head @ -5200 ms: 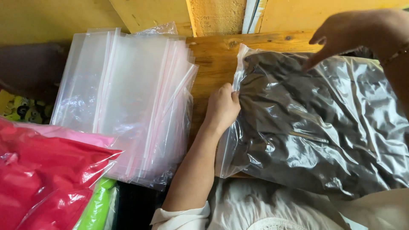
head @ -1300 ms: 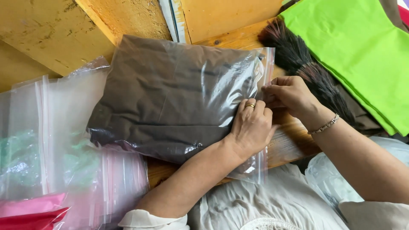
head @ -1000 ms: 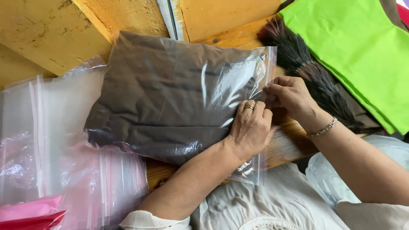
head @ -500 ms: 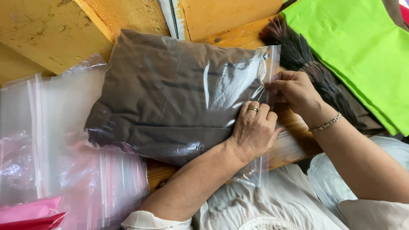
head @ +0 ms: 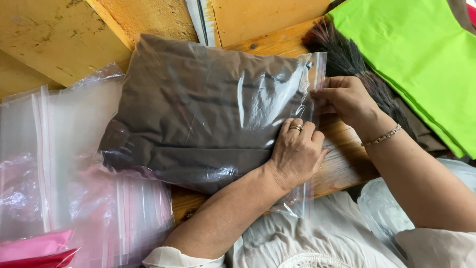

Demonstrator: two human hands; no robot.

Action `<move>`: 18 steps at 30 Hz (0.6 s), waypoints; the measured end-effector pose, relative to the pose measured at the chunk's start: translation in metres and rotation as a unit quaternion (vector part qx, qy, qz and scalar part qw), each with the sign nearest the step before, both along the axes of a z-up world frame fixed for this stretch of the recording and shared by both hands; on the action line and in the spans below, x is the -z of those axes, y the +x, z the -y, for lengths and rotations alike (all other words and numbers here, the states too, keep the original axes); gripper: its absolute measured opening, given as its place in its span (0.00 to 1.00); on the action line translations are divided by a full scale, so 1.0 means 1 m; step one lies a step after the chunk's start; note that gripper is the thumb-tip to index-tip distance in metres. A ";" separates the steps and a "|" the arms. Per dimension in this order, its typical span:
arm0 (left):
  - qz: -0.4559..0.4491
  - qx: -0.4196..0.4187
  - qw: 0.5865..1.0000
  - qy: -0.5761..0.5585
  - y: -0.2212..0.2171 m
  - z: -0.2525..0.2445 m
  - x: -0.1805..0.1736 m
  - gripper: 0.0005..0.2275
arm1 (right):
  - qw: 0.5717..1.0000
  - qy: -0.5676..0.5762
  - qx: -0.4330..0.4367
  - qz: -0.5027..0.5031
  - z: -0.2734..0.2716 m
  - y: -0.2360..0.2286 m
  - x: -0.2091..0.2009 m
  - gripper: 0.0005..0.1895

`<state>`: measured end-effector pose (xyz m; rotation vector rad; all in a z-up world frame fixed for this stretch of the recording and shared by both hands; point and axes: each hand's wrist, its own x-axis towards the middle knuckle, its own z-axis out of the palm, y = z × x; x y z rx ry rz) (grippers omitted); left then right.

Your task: Sealing a brown fabric item inside a clear plastic zip-lock bag by smoothing out air and pressing the seal.

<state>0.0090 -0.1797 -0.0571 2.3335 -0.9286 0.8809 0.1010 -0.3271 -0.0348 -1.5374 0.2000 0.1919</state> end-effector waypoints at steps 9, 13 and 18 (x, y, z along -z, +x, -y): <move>0.002 0.000 1.000 -0.008 0.001 0.000 -0.001 0.15 | 1.000 0.026 0.008 0.002 -0.007 -0.004 -0.018 0.06; -0.002 -0.004 1.000 -0.006 0.001 0.001 0.003 0.15 | 0.999 0.037 -0.011 0.003 -0.002 0.010 -0.015 0.08; -0.001 0.000 1.000 -0.023 0.002 0.004 0.003 0.15 | 0.998 -0.002 0.004 0.061 0.000 0.021 0.005 0.06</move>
